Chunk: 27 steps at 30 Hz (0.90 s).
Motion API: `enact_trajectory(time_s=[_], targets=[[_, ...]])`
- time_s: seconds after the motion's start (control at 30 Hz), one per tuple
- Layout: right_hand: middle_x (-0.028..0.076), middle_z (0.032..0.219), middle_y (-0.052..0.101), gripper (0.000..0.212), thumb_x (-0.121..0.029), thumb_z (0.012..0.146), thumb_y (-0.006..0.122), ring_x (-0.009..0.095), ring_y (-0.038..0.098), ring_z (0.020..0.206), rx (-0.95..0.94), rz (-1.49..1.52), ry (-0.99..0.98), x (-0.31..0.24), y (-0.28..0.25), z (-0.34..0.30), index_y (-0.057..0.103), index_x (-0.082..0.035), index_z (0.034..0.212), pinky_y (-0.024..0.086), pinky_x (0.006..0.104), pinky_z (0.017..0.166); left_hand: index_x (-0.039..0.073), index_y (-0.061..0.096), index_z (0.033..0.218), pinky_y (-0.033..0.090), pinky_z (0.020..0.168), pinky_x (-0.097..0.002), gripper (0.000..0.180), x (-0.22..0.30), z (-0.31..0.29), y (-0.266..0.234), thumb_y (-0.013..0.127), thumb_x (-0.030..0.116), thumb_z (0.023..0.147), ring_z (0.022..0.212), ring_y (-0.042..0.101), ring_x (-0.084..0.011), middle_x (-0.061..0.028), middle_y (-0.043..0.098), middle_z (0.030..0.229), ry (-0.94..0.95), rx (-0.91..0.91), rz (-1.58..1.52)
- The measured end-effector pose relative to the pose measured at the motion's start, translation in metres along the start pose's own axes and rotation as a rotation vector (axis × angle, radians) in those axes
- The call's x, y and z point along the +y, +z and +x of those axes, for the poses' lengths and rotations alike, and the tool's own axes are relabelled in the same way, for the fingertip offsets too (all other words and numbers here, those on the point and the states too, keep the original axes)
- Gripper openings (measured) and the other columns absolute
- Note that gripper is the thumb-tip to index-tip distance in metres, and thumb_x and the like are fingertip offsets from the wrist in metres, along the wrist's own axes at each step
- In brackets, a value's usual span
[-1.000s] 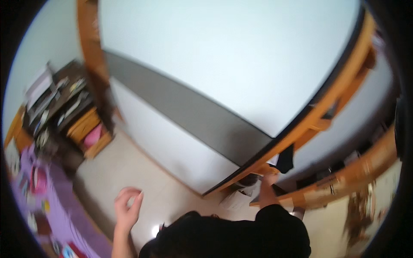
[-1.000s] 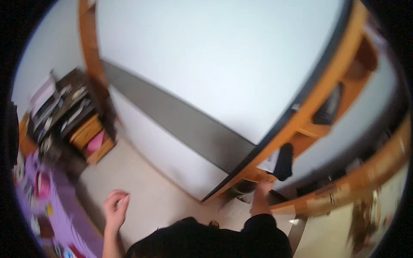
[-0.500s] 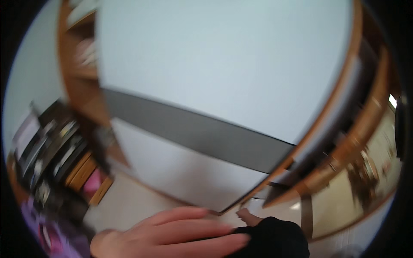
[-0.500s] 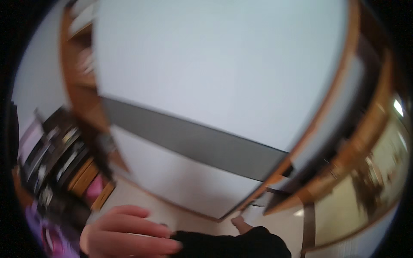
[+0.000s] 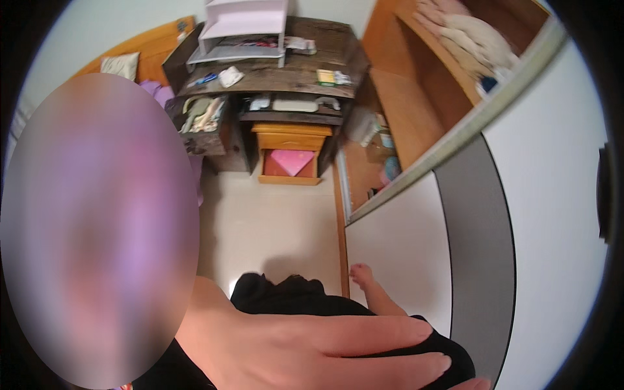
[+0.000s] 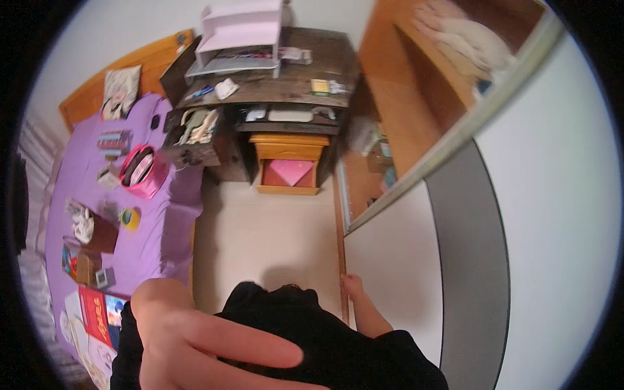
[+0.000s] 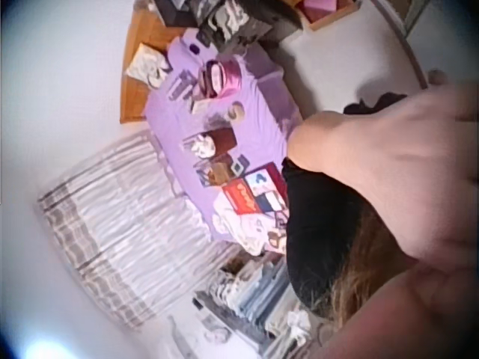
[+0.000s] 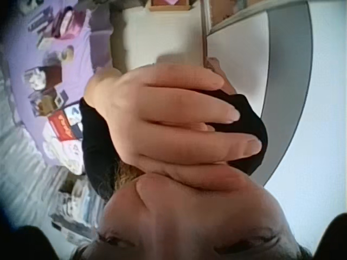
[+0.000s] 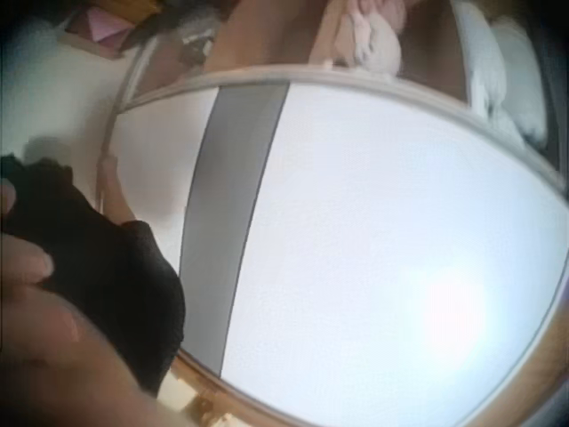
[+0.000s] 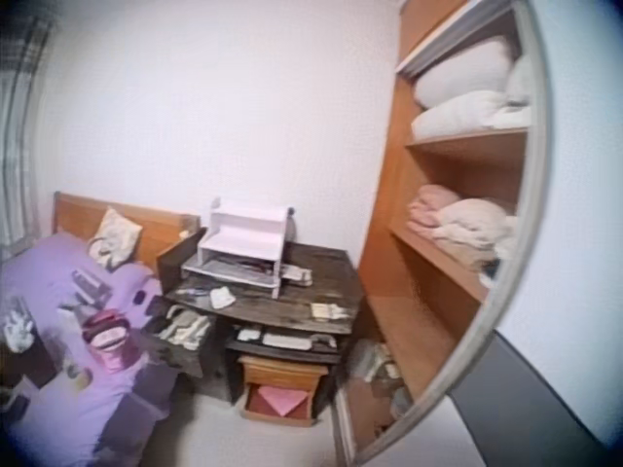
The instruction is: The person organizes various personal items in a bedroom, including a red gift box, a pink heart-shaped bag, and a white storage organizer. They place items into the bag, open a drawer to retrieve a small pouch, and handle a printed document and a white box.
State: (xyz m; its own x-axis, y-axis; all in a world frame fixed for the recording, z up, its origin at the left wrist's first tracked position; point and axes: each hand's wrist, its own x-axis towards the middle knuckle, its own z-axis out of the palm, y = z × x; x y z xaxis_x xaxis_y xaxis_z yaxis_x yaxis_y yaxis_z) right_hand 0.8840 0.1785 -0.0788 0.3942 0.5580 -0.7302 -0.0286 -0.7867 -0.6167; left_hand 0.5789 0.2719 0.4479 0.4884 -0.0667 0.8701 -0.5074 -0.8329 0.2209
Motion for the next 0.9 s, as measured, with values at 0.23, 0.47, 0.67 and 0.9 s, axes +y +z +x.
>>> enact_trajectory(time_s=[0.23, 0.47, 0.67, 0.9], targets=[[0.006, 0.082, 0.059, 0.025, -0.030, 0.082, 0.060, 0.016, 0.058, 0.073, -0.166, -0.016, 0.020, -0.121, 0.058, 0.078, 0.054, -0.009, 0.095, 0.047, 0.0302, 0.060, 0.016, 0.067, 0.090, 0.047, 0.061, -0.0332, 0.013, -0.093, -0.039, -0.043, 0.059, 0.022, 0.081, 0.070, 0.054, -0.0178, 0.0034, 0.063, 0.092, 0.084, 0.591, 0.388], [0.009, 0.069, 0.055, 0.021, -0.024, 0.080, 0.061, 0.018, 0.054, 0.058, -0.196, -0.365, 0.231, -0.060, 0.063, 0.144, 0.054, -0.003, 0.083, 0.040, 0.0311, 0.046, 0.024, 0.068, 0.082, 0.044, 0.058, -0.0254, 0.010, -0.147, -0.065, -0.135, 0.058, 0.024, 0.080, 0.069, 0.053, -0.0154, 0.0014, 0.059, 0.072, -0.298, 0.796, 0.584], [0.009, 0.079, 0.055, 0.026, -0.027, 0.080, 0.062, 0.019, 0.054, 0.070, -0.188, -0.155, 0.368, -0.094, 0.121, 0.146, 0.053, -0.005, 0.089, 0.040, 0.0333, 0.056, 0.019, 0.061, 0.065, 0.041, 0.063, -0.0274, 0.010, -0.201, -0.133, -0.295, 0.061, 0.014, 0.074, 0.070, 0.047, -0.0184, -0.0018, 0.058, 0.080, -0.385, 0.260, 0.117], [0.007, 0.087, 0.060, 0.033, -0.033, 0.079, 0.064, 0.018, 0.059, 0.077, -0.239, -0.094, 0.186, -0.275, 0.178, 0.121, 0.055, -0.008, 0.098, 0.045, 0.0327, 0.063, 0.012, 0.057, 0.080, 0.041, 0.070, -0.0295, 0.008, -0.276, -0.146, -0.311, 0.062, 0.014, 0.074, 0.078, 0.050, -0.0205, -0.0066, 0.058, 0.089, -0.219, 0.365, -0.260]])
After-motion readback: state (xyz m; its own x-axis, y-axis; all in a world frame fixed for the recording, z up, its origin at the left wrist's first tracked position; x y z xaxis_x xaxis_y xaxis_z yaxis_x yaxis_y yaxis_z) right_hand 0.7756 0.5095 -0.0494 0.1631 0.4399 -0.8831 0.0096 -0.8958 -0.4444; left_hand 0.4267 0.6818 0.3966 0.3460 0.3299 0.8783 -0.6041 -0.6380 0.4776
